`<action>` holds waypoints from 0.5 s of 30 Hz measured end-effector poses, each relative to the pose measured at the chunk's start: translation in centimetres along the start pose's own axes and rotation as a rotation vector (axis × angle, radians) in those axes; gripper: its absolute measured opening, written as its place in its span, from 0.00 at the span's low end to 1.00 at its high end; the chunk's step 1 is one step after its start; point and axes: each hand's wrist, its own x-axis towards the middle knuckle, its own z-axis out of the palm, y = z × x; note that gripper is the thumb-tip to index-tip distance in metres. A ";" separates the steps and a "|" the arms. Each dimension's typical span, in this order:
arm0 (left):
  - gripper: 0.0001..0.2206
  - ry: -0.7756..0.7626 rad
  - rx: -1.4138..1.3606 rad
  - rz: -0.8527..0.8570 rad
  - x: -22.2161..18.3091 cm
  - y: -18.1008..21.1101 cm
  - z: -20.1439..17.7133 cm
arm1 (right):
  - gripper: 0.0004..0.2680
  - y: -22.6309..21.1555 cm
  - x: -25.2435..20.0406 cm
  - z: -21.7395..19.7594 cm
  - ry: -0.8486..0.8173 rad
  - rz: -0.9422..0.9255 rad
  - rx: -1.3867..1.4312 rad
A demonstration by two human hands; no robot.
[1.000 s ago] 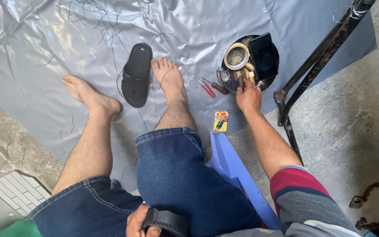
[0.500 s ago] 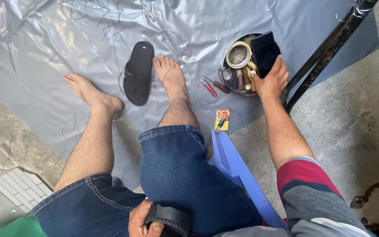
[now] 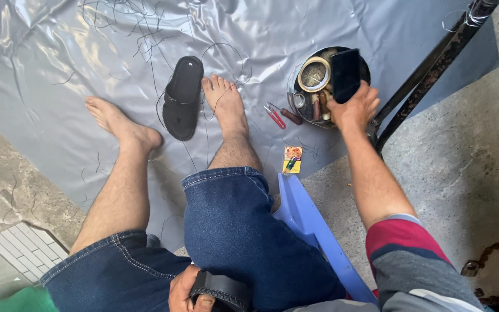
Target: Hand-stitching the sole of a black sandal using a needle and thread in a repair shop environment.
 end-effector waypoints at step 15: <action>0.30 0.003 -0.036 -0.022 -1.2 0.8 0.1 | 0.30 2.9 0.5 0.7 0.344 -0.027 0.084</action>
